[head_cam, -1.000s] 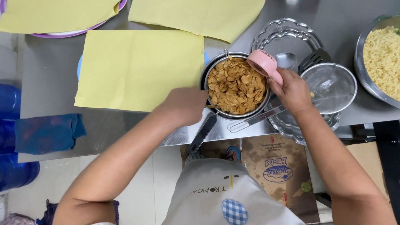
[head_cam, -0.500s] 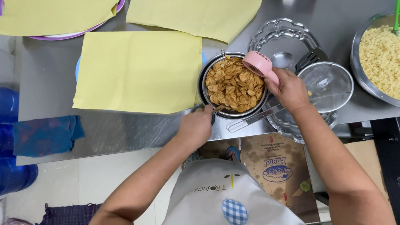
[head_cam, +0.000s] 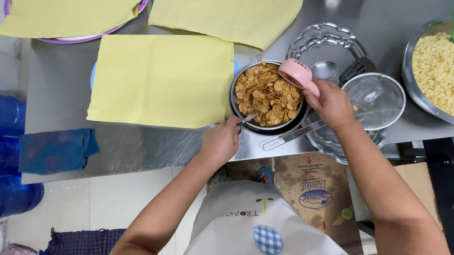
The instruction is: Frying food in a pan, scooping it out with a strainer to drain, and cooling it with a handheld fan.
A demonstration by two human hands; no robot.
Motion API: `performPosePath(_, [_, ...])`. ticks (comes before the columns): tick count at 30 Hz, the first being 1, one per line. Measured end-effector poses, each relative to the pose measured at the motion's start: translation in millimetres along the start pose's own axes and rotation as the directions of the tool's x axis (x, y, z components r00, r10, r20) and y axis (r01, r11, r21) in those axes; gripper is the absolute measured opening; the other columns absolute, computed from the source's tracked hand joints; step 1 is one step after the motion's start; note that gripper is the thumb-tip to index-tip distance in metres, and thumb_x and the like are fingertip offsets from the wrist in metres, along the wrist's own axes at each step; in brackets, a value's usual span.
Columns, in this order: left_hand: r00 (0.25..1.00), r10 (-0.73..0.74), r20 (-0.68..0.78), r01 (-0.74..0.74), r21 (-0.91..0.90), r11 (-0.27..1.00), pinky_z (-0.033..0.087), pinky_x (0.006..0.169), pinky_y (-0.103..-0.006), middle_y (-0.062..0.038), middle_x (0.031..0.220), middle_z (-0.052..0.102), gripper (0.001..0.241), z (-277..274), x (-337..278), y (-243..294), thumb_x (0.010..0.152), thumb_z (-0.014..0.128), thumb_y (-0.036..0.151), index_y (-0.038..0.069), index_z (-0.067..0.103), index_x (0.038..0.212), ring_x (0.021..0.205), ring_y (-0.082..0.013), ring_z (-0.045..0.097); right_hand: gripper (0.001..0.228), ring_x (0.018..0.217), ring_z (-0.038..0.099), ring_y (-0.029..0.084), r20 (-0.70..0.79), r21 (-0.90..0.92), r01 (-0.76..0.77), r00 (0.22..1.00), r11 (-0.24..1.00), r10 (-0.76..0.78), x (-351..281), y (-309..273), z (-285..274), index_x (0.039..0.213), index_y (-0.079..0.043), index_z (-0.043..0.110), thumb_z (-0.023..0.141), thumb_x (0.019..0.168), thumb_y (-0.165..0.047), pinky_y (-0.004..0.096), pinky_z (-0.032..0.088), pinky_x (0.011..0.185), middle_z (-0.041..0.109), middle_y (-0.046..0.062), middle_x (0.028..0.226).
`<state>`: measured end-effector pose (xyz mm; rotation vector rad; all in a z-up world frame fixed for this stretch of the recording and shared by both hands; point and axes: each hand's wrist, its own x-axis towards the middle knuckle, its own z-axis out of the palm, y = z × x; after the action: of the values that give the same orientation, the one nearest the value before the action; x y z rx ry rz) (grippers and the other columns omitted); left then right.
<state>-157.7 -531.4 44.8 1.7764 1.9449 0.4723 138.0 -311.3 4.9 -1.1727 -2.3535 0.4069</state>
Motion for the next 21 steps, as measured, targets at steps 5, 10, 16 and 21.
performPosePath(5, [0.999, -0.010, 0.051, 0.013, -0.048, 0.999, 0.060, 0.076, -0.0560, -0.022, 0.098, 0.075, 0.031, -28.9, 12.9, 14.1, 0.110, 0.044, 0.025, 0.009, 0.062, 0.129, 0.094, -0.0478, 0.075, 0.040, 0.100, 0.073, 0.044, -0.008, -0.005, -0.008, 1.000, 1.000, 0.008, -1.8, 5.6, 2.9, 0.138, -0.025, 0.066, 0.071, 0.102, -0.044, 0.055, 0.059, 0.087, 0.073, 0.018, 0.108])
performPosePath(10, [0.996, 0.004, 0.093, 0.002, -0.070, 0.998, 0.059, 0.078, -0.0576, -0.024, 0.100, 0.077, 0.032, -48.4, 22.4, 22.4, 0.110, 0.043, 0.025, 0.009, 0.062, 0.131, 0.097, -0.0487, 0.075, 0.043, 0.101, 0.073, 0.043, -0.015, -0.015, -0.008, 1.000, 1.000, 0.008, -3.2, 13.1, 8.7, 0.140, -0.027, 0.066, 0.072, 0.102, -0.046, 0.055, 0.059, 0.086, 0.073, 0.017, 0.110])
performPosePath(16, [0.981, 0.058, 0.186, -0.087, 0.153, 0.984, 0.060, 0.073, -0.0556, -0.020, 0.091, 0.076, 0.032, -98.1, 19.6, 56.1, 0.109, 0.042, 0.018, 0.006, 0.065, 0.127, 0.089, -0.0443, 0.077, 0.041, 0.099, 0.073, 0.043, -0.047, -0.011, -0.005, 0.999, 1.000, 0.005, -5.9, 14.6, 11.4, 0.137, -0.025, 0.067, 0.073, 0.102, -0.044, 0.054, 0.060, 0.085, 0.072, 0.017, 0.104])
performPosePath(21, [0.981, 0.089, 0.174, -0.162, 0.465, 0.870, 0.057, 0.053, -0.0510, -0.013, 0.070, 0.070, 0.019, -113.4, 42.1, 53.7, 0.101, 0.053, 0.008, 0.009, 0.072, 0.100, 0.066, -0.0397, 0.075, 0.039, 0.098, 0.073, 0.043, -0.056, -0.009, -0.014, 0.998, 1.000, 0.013, -10.3, 6.2, 3.6, 0.136, -0.025, 0.067, 0.073, 0.102, -0.045, 0.055, 0.059, 0.085, 0.072, 0.018, 0.100])
